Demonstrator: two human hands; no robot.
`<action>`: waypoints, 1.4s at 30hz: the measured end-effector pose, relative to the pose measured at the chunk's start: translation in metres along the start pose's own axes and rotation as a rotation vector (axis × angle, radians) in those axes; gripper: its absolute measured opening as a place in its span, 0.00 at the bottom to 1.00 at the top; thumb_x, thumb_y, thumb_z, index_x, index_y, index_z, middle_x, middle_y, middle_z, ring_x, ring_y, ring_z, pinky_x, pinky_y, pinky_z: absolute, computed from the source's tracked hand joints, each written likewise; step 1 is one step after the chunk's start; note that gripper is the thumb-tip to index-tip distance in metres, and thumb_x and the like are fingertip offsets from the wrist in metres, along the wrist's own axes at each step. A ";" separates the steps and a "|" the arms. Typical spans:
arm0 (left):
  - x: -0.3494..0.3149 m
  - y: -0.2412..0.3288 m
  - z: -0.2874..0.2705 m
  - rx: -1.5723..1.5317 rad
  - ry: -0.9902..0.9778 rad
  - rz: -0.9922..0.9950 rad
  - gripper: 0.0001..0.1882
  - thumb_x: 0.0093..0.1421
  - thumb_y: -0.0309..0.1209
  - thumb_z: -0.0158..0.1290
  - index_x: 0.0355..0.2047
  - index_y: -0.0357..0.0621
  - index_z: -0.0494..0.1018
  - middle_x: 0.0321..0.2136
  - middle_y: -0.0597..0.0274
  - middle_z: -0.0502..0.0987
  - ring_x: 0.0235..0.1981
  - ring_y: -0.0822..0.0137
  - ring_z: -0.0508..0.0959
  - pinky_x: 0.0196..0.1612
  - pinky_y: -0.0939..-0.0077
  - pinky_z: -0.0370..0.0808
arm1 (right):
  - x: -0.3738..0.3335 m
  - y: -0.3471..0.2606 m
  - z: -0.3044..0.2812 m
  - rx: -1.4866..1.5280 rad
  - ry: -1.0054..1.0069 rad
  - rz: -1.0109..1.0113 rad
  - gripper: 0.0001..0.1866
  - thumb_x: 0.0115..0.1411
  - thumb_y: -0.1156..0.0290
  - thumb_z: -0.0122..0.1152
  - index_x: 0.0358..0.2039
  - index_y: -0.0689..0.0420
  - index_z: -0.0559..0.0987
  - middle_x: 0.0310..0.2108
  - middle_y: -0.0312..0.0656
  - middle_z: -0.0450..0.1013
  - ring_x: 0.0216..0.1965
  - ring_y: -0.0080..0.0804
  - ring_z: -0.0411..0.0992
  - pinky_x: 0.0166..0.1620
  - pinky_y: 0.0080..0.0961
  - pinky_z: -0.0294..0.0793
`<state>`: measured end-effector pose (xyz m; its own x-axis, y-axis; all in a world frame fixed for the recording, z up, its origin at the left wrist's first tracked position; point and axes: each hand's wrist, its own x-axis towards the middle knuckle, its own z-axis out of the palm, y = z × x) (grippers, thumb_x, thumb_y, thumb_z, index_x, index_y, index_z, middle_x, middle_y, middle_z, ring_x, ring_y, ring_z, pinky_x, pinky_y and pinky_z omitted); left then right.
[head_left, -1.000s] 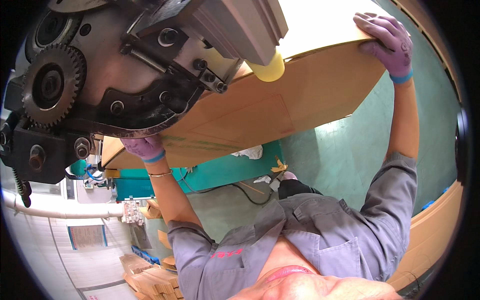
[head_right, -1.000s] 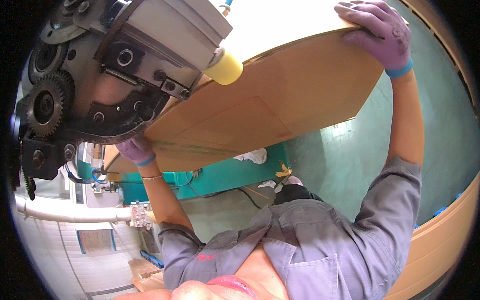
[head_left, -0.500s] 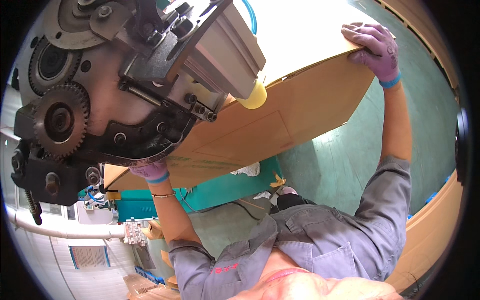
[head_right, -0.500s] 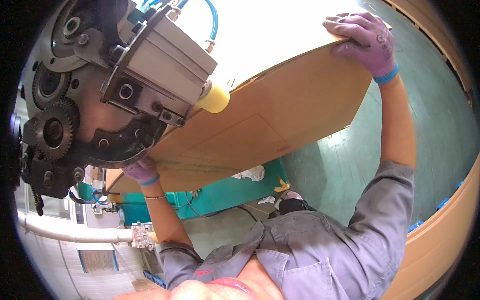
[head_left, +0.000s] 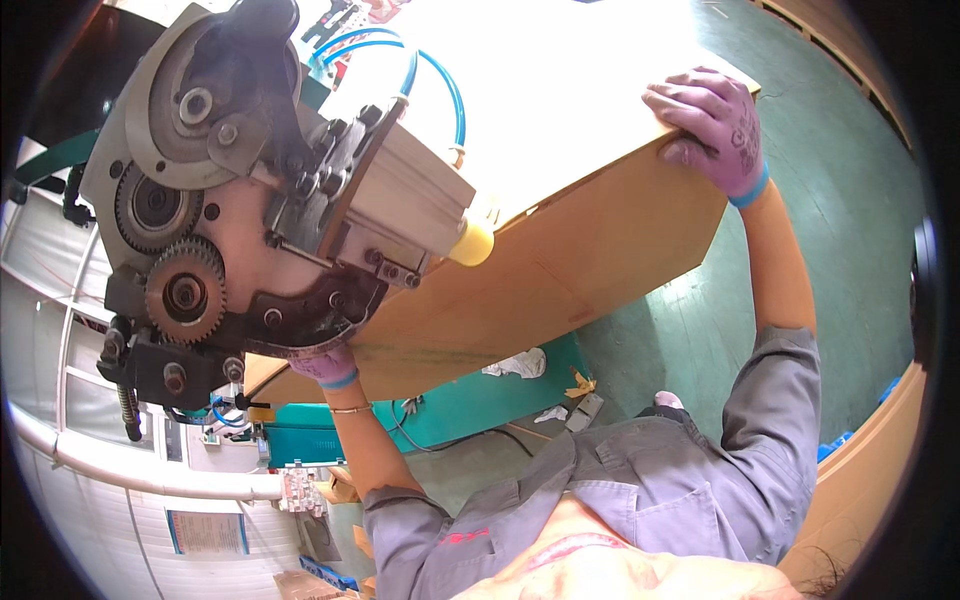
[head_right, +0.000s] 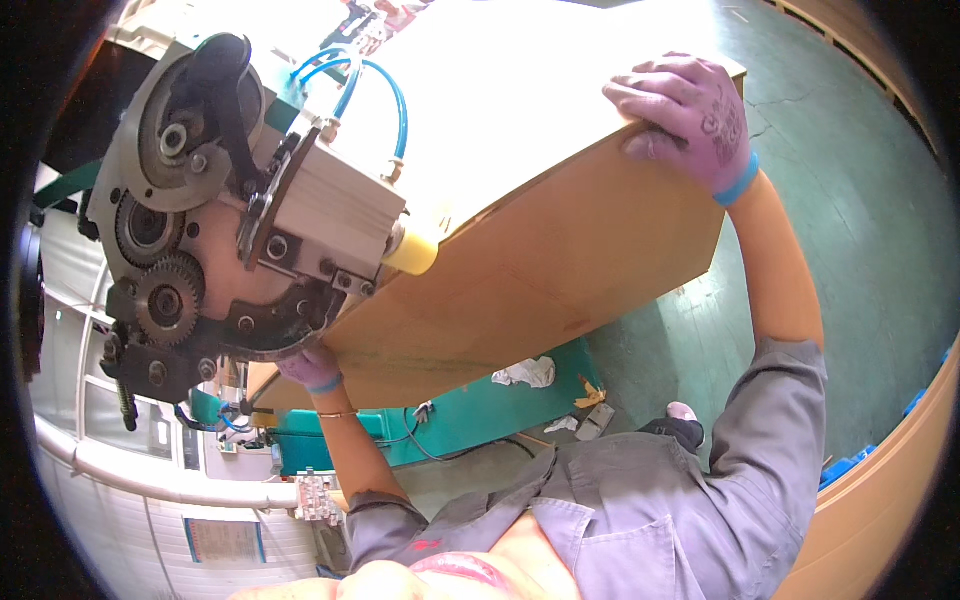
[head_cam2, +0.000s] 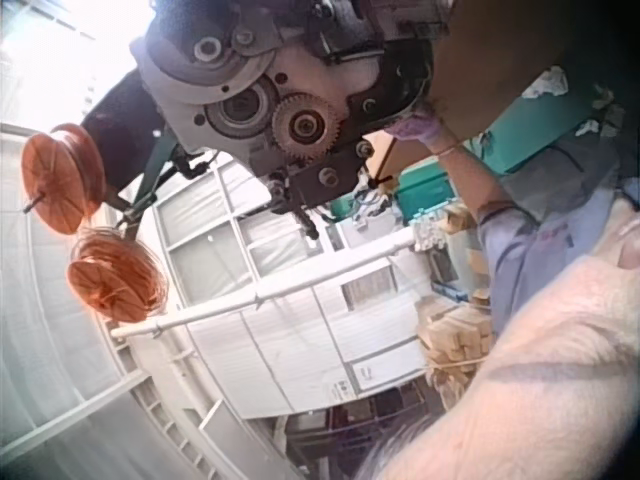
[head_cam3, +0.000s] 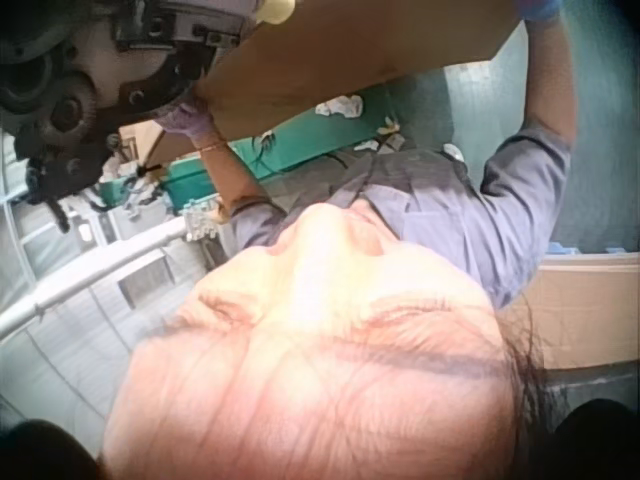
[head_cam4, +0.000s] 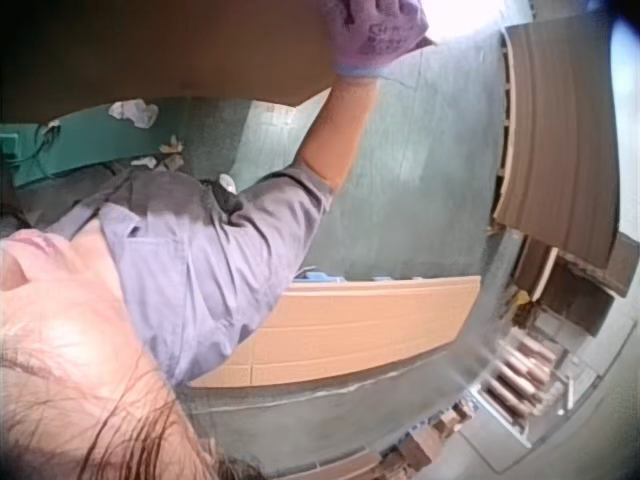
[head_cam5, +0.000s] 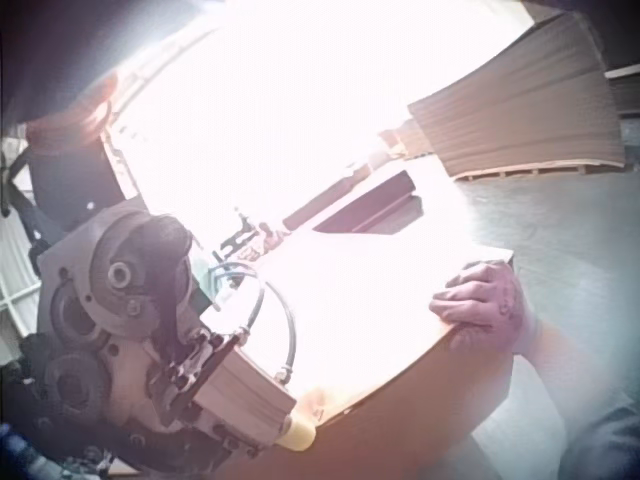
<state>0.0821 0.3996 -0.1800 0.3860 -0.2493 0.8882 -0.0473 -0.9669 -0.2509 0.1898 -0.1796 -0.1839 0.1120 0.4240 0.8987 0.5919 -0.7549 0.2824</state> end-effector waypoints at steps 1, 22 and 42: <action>0.000 0.001 0.002 -0.044 0.024 -0.011 0.21 0.66 0.41 0.46 0.50 0.38 0.75 0.52 0.46 0.75 0.53 0.42 0.73 0.57 0.49 0.68 | 0.001 -0.002 -0.001 -0.003 0.009 0.007 0.22 0.57 0.47 0.58 0.44 0.49 0.79 0.46 0.34 0.77 0.49 0.37 0.72 0.55 0.41 0.69; -0.024 -0.018 0.000 0.034 -0.064 -0.074 0.33 0.56 0.44 0.57 0.58 0.38 0.67 0.55 0.45 0.71 0.54 0.42 0.71 0.57 0.55 0.69 | 0.038 -0.081 0.025 -0.044 -0.056 -0.011 0.33 0.61 0.34 0.44 0.50 0.50 0.74 0.49 0.36 0.73 0.52 0.35 0.68 0.56 0.41 0.70; -0.013 -0.014 -0.007 -0.066 -0.144 -0.038 0.27 0.57 0.47 0.56 0.49 0.38 0.75 0.50 0.46 0.76 0.49 0.42 0.74 0.53 0.55 0.70 | 0.048 -0.115 0.051 -0.083 0.093 -0.003 0.28 0.60 0.35 0.48 0.42 0.46 0.77 0.46 0.32 0.75 0.48 0.33 0.72 0.53 0.39 0.71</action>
<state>0.0710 0.4162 -0.1849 0.5169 -0.2069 0.8307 -0.0885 -0.9781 -0.1885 0.1684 -0.0470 -0.1901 0.0334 0.3804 0.9242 0.5236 -0.7944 0.3080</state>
